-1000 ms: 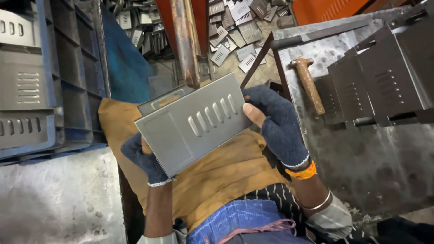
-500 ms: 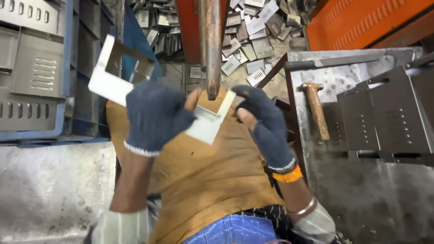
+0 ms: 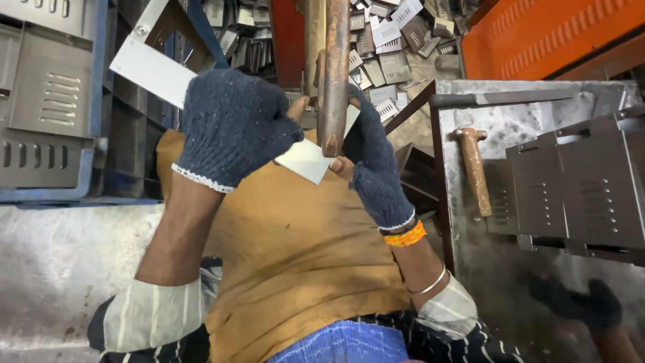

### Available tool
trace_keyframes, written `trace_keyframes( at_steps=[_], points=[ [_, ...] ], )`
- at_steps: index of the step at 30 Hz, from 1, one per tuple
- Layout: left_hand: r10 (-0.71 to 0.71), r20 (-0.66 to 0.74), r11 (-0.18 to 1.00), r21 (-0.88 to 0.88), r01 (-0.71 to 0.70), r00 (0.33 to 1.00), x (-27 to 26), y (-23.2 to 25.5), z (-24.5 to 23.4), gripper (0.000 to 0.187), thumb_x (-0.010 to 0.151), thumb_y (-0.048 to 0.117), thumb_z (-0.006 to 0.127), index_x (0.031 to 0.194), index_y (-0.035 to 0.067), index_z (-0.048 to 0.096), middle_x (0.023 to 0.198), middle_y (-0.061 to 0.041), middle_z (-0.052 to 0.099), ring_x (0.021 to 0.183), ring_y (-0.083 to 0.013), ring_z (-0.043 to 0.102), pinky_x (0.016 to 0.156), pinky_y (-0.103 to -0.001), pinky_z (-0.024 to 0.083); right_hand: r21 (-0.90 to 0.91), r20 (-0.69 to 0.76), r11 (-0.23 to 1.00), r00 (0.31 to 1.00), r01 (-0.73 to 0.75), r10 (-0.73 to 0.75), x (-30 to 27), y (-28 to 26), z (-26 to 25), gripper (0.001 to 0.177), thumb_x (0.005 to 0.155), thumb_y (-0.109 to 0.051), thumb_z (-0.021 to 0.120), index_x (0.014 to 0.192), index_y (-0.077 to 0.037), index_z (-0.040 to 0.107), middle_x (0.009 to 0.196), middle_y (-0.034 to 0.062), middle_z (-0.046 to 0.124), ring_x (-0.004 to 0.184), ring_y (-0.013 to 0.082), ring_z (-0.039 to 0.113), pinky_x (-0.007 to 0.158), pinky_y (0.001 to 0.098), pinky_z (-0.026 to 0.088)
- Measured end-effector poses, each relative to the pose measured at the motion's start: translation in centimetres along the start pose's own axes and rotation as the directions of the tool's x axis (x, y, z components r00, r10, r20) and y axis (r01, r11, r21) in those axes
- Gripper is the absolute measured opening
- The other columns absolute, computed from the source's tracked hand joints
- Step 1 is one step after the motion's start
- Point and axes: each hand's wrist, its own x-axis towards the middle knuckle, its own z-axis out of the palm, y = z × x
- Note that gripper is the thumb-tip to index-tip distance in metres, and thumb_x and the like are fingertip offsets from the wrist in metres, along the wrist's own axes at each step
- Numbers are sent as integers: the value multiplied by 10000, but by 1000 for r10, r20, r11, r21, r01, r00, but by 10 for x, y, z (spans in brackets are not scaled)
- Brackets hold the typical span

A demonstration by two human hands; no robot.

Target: The worker is assembling and spot-welding metal casings for electronic components using a stationary welding machine.

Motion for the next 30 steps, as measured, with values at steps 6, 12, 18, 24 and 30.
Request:
trace_keyframes(
  at_steps=[6,12,18,24,30],
  points=[
    [18,-41,1000,-15,-19,999,5,-4,7,276,826,327,793,661,107,775,514,-101,596,413,-252,546,500,-404,461,207,-21,966,986,-157,164,2,0,-1,969,865,-318,851,1639,-28,343,1403,73,437,1226,176,433,1078,328,414],
    [46,-38,999,16,-46,998,10,-6,10,315,838,367,782,657,109,785,550,-118,624,486,-299,578,571,-441,485,277,-31,945,982,-172,188,5,-2,0,911,865,-238,862,1608,-32,377,1233,57,546,1115,150,545,1024,304,477],
    [58,-17,998,-10,-58,998,13,-9,13,324,853,391,770,678,121,803,567,-117,645,487,-308,592,562,-447,496,215,-60,972,992,-94,109,3,8,-2,803,894,-181,835,1558,-29,411,1273,49,568,1156,133,560,1044,294,486],
    [53,33,999,11,-53,998,12,-9,14,271,772,375,797,686,117,803,583,-120,660,492,-300,608,587,-437,517,184,-100,971,980,-152,172,5,-7,3,779,848,-83,835,1528,-30,460,1276,47,517,1088,128,473,944,274,433],
    [43,32,999,-18,-42,999,11,-12,16,201,678,323,798,701,123,808,601,-114,674,509,-295,626,590,-436,525,268,-51,950,982,-160,180,9,-13,6,768,839,-52,808,1521,-38,455,1387,59,516,1258,148,492,1117,301,432]
  ],
)
